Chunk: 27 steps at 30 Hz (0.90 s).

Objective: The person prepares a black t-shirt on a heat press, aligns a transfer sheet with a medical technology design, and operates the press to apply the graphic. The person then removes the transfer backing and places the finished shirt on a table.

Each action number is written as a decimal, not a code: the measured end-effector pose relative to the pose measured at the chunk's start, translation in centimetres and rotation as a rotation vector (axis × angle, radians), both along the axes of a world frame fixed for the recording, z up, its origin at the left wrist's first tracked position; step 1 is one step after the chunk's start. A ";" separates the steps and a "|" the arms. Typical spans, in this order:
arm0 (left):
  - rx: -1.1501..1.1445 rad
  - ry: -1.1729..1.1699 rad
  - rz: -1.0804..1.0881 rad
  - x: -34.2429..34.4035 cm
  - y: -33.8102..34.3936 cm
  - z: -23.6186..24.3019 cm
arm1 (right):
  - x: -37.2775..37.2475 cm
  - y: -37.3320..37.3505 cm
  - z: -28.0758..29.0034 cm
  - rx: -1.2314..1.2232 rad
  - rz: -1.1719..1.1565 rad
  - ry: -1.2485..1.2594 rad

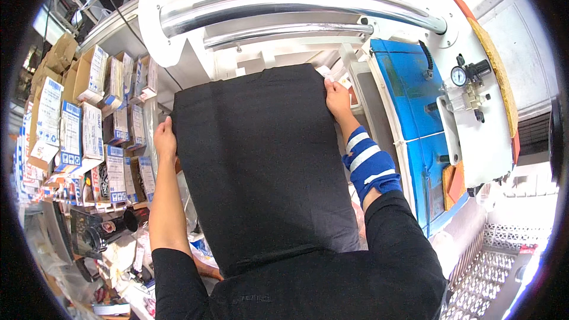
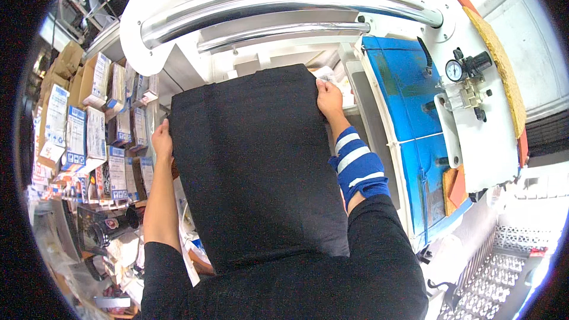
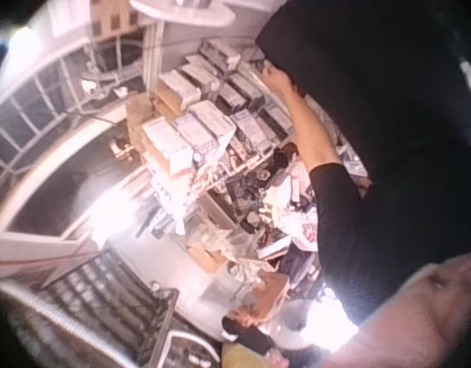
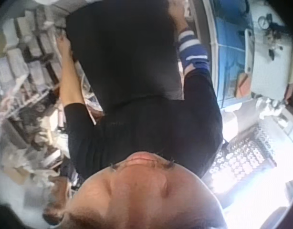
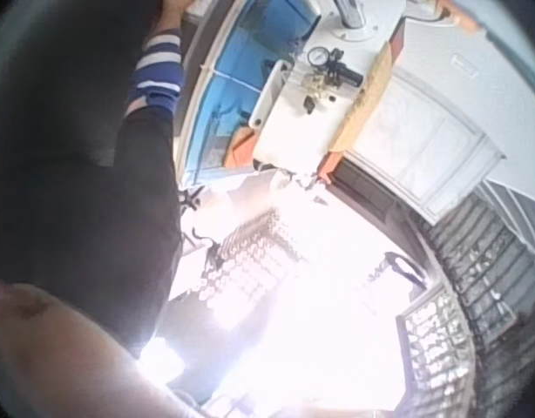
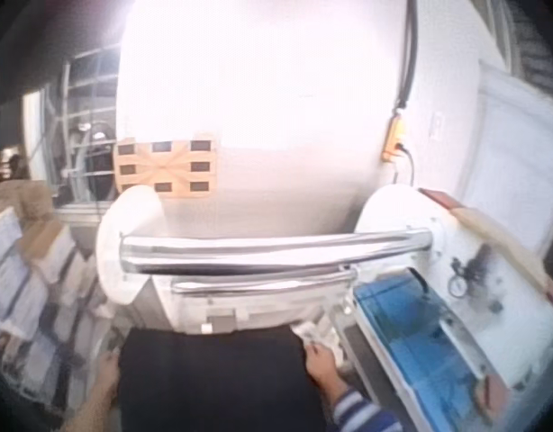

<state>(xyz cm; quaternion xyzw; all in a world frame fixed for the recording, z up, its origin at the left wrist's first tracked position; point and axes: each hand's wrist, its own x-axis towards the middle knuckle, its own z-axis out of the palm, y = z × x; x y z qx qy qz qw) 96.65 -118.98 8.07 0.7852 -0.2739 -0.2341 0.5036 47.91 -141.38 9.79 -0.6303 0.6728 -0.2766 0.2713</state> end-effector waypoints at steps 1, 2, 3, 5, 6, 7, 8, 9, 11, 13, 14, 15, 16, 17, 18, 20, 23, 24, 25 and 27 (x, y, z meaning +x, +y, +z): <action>-0.055 0.116 0.014 0.4 0.4 -0.1 | 0.5 0.3 0.6 0.012 -0.011 -0.010; -0.026 0.062 0.036 0.4 0.4 -0.4 | 1.1 0.6 1.3 0.025 -0.019 -0.021; -0.003 0.015 0.033 -0.5 -0.9 -0.3 | -0.5 0.1 0.4 -0.032 -0.009 -0.008; 0.025 -0.132 0.091 -0.4 -0.5 -0.2 | 0.3 0.5 0.9 -0.060 -0.001 0.024; -0.045 -0.006 0.122 0.3 -0.5 -1.2 | 0.5 0.5 1.1 -0.081 -0.003 0.000; 0.034 -0.066 0.069 -0.5 -1.1 -0.2 | -0.7 0.2 1.0 -0.062 -0.016 0.059; 0.113 -0.127 0.014 -1.6 -1.7 0.7 | -1.7 0.0 0.7 0.028 -0.016 0.055; 0.059 -0.287 0.078 -1.6 -1.5 1.3 | -0.7 0.4 1.5 0.016 -0.037 0.132; -0.044 -0.610 0.196 -1.4 -1.6 2.1 | 2.0 1.5 4.6 -0.108 -0.019 0.294; -0.084 -0.752 -0.192 -6.1 -3.1 7.2 | 4.7 3.3 6.9 -0.317 0.015 0.486; -0.199 -0.792 -0.438 -8.5 -3.9 8.2 | 6.9 4.6 7.2 -0.449 0.286 0.391; -0.098 -0.891 -0.601 -10.3 -3.7 8.5 | 10.2 7.2 10.3 -0.324 0.595 0.441; 0.080 -0.989 -0.669 -12.9 -4.5 8.4 | 11.0 8.7 7.8 -0.332 0.625 0.628; 0.134 -0.999 -0.623 -13.3 -4.5 8.3 | 12.5 8.9 8.1 -0.080 0.592 0.623; 0.184 -1.007 -0.583 -13.6 -4.6 8.5 | 12.4 8.7 8.2 -0.102 0.568 0.635; 0.286 -0.979 -0.515 -13.5 -5.0 9.3 | 12.4 8.3 8.0 -0.151 0.522 0.658; 0.180 -0.969 -0.585 -14.0 -1.4 10.0 | 9.6 11.0 7.4 -0.237 0.493 0.603; 0.100 -0.975 -0.631 -14.3 1.3 10.4 | 8.1 13.1 7.3 -0.278 0.504 0.583; 0.142 -0.953 -0.706 -15.1 4.9 11.0 | 6.3 16.2 7.9 -0.252 0.554 0.571; 0.261 -0.879 -0.774 -17.6 14.4 11.9 | 1.7 24.5 9.8 -0.142 0.591 0.558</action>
